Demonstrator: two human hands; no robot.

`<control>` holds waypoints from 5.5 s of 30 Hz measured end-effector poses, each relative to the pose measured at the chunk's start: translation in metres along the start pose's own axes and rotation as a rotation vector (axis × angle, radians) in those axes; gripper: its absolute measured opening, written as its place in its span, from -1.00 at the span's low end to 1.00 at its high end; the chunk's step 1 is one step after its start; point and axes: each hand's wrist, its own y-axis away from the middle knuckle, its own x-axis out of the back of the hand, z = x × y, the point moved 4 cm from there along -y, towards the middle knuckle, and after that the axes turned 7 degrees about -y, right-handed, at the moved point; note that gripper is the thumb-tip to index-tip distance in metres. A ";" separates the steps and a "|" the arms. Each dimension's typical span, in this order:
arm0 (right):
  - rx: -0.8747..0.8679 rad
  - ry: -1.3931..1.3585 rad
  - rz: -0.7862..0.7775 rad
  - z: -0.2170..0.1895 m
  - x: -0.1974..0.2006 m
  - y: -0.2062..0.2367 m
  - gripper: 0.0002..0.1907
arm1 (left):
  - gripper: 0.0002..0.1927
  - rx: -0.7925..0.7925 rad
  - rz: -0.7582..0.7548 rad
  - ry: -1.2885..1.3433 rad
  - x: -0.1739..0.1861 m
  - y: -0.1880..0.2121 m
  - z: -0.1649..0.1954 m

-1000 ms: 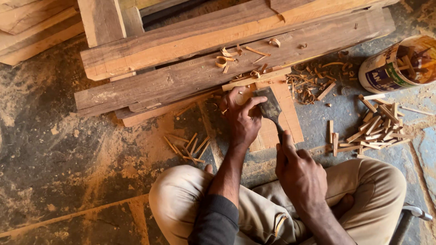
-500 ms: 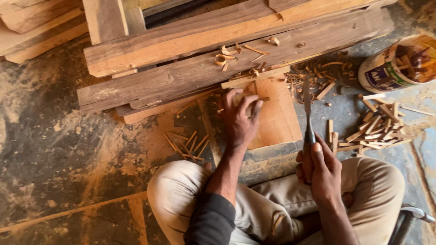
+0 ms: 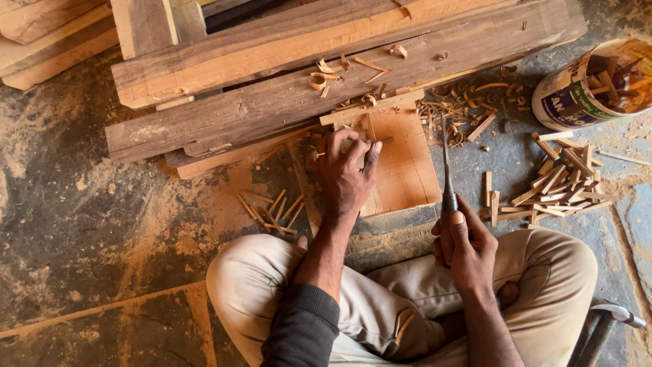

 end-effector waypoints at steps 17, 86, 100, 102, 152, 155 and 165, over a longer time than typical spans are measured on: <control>0.263 0.820 -0.075 -0.059 -0.009 0.032 -0.43 | -0.47 0.019 -0.205 -0.043 -0.017 0.003 -0.018; -0.158 -0.201 -0.158 -0.022 -0.014 -0.016 -0.50 | -0.76 0.104 -0.093 0.061 -0.011 0.002 -0.011; -0.114 -0.227 -0.375 0.005 -0.010 -0.041 -0.30 | -0.82 0.179 -0.098 0.531 0.085 -0.018 -0.016; -0.122 -0.134 -0.362 -0.001 -0.015 -0.038 -0.29 | -0.83 0.173 -0.162 0.475 0.098 -0.013 -0.021; 0.257 0.165 -0.321 0.003 -0.036 -0.023 -0.60 | -0.91 -0.538 -0.966 0.134 -0.098 0.002 0.202; 0.109 0.133 -0.337 0.011 -0.034 -0.025 -0.62 | -0.87 -0.491 -0.600 0.471 -0.035 -0.013 0.183; -0.154 0.026 -0.255 -0.018 -0.047 -0.020 -0.38 | -0.80 -0.335 -0.397 -0.059 0.041 -0.057 0.011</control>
